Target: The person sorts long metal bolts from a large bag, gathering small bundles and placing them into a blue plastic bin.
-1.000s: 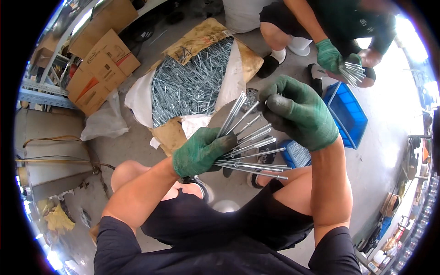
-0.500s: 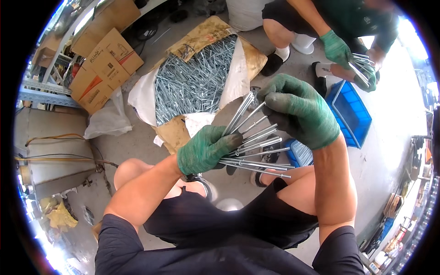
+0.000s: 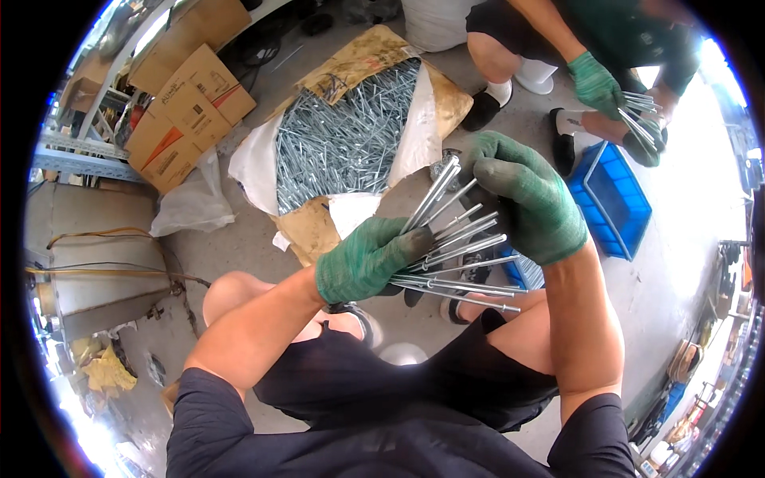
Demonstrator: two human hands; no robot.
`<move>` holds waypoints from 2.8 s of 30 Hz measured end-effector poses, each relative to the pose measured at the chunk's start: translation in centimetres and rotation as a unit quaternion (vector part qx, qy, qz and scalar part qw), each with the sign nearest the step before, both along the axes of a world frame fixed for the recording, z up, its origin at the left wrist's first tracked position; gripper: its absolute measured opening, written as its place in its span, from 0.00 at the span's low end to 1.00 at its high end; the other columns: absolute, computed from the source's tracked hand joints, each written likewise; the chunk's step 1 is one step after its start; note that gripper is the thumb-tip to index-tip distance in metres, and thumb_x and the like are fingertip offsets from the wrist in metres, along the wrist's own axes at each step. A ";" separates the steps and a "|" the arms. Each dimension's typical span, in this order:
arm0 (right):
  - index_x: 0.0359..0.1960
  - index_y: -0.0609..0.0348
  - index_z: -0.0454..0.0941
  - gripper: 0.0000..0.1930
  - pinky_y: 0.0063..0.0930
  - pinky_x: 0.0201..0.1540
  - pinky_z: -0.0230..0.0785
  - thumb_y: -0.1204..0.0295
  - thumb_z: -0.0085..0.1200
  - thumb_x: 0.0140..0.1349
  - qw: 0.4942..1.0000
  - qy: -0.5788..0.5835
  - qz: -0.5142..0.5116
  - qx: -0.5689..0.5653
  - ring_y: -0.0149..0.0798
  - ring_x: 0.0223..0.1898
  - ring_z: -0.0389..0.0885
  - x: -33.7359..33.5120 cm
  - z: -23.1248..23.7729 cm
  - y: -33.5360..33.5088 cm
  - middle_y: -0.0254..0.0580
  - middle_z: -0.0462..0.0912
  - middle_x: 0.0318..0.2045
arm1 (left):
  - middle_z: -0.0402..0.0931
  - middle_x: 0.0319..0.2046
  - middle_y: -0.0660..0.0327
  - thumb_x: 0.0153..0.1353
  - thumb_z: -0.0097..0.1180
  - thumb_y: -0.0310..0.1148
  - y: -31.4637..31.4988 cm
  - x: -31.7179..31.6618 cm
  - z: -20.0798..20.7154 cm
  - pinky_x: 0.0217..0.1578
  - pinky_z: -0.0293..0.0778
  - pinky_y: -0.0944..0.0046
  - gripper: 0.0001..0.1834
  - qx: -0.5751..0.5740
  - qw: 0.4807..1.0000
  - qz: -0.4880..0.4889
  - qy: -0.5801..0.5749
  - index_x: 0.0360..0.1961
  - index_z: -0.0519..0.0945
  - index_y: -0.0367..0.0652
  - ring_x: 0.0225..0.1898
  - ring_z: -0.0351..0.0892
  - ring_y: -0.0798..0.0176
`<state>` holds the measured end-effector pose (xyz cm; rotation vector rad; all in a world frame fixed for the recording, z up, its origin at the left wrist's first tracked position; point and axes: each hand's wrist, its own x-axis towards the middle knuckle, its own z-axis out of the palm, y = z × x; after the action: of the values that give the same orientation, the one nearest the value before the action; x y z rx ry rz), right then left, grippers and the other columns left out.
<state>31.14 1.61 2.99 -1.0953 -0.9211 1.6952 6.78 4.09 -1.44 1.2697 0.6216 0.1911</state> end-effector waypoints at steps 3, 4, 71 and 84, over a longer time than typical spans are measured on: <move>0.36 0.58 0.79 0.12 0.16 0.22 0.53 0.62 0.58 0.62 0.999 -0.001 0.003 0.041 0.22 0.20 0.64 0.2 -0.4 -0.2 0.28 0.72 0.24 | 0.79 0.20 0.61 0.73 0.41 0.64 -0.6 0.0 -1.2 0.18 0.68 0.69 0.36 -0.036 0.998 0.030 -0.053 0.38 0.80 0.37 0.18 0.76 0.68; 0.36 0.59 0.78 0.12 0.17 0.22 0.53 0.63 0.57 0.61 0.997 -0.008 0.002 0.075 0.22 0.20 0.64 0.2 -1.2 -0.6 0.28 0.71 0.24 | 0.78 0.20 0.60 0.73 0.40 0.64 -0.5 0.1 -1.1 0.17 0.67 0.69 0.36 -0.031 0.998 0.033 -0.045 0.38 0.80 0.37 0.17 0.76 0.68; 0.49 0.59 0.80 0.14 0.10 0.25 0.60 0.63 0.59 0.69 0.995 -0.067 0.009 0.074 0.17 0.26 0.73 -0.3 -0.5 0.0 0.32 0.84 0.31 | 0.80 0.18 0.59 0.71 0.43 0.62 0.2 -0.1 -0.5 0.11 0.61 0.71 0.34 -0.074 0.997 0.008 0.036 0.33 0.84 0.40 0.12 0.69 0.71; 0.47 0.60 0.82 0.16 0.14 0.25 0.58 0.62 0.63 0.65 0.996 -0.069 0.042 0.031 0.18 0.24 0.69 0.7 -0.2 0.0 0.27 0.79 0.29 | 0.80 0.21 0.64 0.72 0.44 0.61 0.1 -0.2 0.1 0.19 0.63 0.72 0.31 -0.067 0.996 -0.002 0.056 0.36 0.84 0.42 0.18 0.71 0.74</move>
<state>31.80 1.60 2.83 -1.1583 -1.1142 1.6616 6.58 4.20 -1.30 1.1573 0.7169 0.0740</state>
